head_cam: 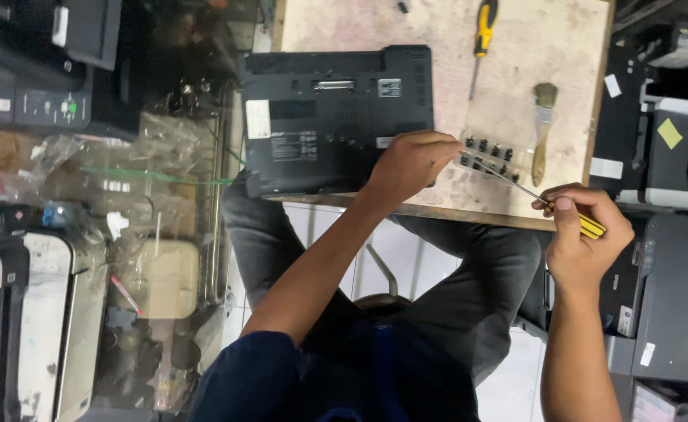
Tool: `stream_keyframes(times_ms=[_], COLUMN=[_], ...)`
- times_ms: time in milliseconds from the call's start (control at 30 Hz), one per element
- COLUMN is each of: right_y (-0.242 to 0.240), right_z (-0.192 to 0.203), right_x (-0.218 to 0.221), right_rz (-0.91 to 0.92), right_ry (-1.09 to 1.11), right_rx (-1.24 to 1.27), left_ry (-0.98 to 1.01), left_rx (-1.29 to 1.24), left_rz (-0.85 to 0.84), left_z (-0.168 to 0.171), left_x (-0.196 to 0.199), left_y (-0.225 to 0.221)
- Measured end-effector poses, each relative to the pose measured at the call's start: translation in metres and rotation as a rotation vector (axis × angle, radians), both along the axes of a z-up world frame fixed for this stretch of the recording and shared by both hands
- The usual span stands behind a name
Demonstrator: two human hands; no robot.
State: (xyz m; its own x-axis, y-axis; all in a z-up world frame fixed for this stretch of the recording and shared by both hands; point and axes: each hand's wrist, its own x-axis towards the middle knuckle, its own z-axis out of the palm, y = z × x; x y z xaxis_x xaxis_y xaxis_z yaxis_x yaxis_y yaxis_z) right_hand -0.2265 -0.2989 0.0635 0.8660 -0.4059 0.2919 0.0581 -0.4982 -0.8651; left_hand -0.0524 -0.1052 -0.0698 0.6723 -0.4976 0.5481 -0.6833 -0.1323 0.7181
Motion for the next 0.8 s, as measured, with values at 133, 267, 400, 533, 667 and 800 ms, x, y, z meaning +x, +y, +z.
stream_keyframes(times_ms=[133,267,400,533,667,800], right_y=[-0.034,-0.055,-0.083,-0.097,-0.104,-0.110], right_z=[-0.008,-0.009,-0.029,-0.048,-0.052,-0.059], right_x=[-0.015,-0.028,-0.049,-0.062,-0.069,-0.079], right_rz=[-0.054,-0.097,-0.214,-0.272,-0.317,-0.325], right_ry=[0.005,-0.032,-0.033,-0.026,-0.027,-0.038], right_rx=[-0.101,0.007,0.061,0.105,0.094,0.146], left_ry=[-0.122,0.053,0.287,0.340,0.314,0.126], left_rx=[0.047,-0.077,-0.030,0.044,0.132,0.244], left_rz=[-0.189,-0.119,-0.168,-0.209,-0.235,-0.217], left_z=[-0.041,-0.003,0.004,0.012,-0.014,-0.022], left_x=[0.015,0.019,0.018,0.011,0.005,-0.003], left_y=[-0.044,-0.058,-0.073,-0.090,-0.104,-0.109])
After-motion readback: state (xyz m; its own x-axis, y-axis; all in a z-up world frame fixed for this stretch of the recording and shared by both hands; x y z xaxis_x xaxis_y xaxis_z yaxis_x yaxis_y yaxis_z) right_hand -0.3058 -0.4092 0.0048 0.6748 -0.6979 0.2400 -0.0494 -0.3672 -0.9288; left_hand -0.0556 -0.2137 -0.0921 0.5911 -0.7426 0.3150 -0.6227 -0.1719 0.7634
